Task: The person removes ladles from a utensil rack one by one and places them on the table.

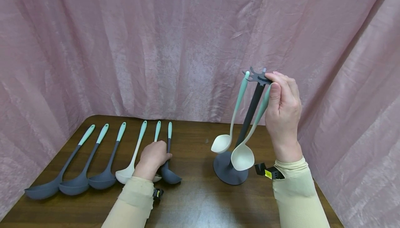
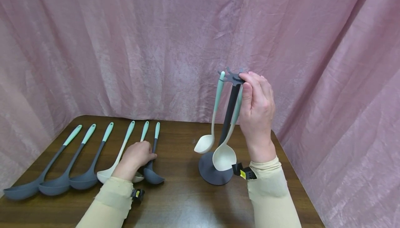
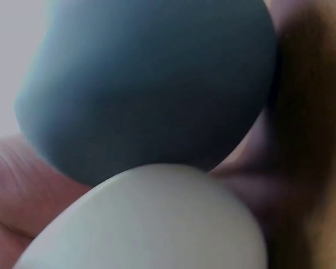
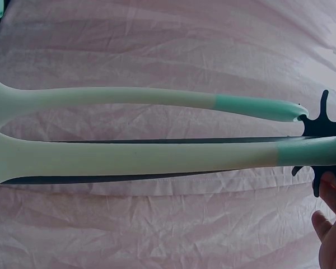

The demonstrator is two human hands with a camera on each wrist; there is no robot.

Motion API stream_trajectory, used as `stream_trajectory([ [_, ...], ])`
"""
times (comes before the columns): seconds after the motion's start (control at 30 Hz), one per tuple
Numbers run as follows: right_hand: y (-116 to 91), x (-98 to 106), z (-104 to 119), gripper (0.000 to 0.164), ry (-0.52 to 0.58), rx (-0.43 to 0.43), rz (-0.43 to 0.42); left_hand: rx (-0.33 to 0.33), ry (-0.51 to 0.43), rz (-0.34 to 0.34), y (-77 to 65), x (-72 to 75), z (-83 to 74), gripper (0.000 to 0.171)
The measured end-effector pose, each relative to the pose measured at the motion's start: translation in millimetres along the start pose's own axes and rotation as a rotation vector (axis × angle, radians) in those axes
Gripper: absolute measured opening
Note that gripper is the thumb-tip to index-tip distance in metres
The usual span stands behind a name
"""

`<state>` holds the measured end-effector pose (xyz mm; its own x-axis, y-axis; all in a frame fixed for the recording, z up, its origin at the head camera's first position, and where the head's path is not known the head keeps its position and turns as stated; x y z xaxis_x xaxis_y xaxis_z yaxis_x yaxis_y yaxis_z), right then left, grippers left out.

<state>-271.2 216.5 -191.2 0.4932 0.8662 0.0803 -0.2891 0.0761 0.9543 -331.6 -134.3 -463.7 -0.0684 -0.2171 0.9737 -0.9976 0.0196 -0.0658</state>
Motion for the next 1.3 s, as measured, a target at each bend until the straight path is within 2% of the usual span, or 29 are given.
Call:
stream_trajectory([
  [0.3,0,-1,0,0.027,0.001,0.002,0.001,0.006,0.006,-0.036,-2.3,13.0,-0.8,0.036],
  [0.5,1,0,0,0.029,-0.004,0.0,0.009,0.011,-0.016,-0.051,-4.2,22.0,-6.9,0.038],
  [0.87,0,-1,1,0.033,0.002,0.002,0.014,-0.043,-0.016,-0.156,-23.7,46.6,-25.1,0.027],
  [0.97,0,-1,2,0.033,0.001,0.005,0.012,-0.061,0.002,-0.205,-28.3,54.7,-32.0,0.025],
  [1.2,0,-2,4,0.031,0.013,0.016,0.004,-0.093,0.01,-0.41,-43.1,77.5,-48.8,0.023],
  [1.3,0,-2,6,0.029,0.017,0.026,0.001,-0.111,0.006,-0.462,-48.7,84.6,-56.2,0.026],
])
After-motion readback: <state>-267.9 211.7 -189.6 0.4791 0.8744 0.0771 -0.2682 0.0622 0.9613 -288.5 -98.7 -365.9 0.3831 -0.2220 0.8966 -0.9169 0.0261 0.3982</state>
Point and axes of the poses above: each hand's wrist, its own y-axis towards the middle knuckle, its own x-axis out of the back of the hand, z = x × y, the point moved 8 cm from there along y, towards the middle knuckle, and after that the axes turned 9 degrees about y, right-handed, at the moved point
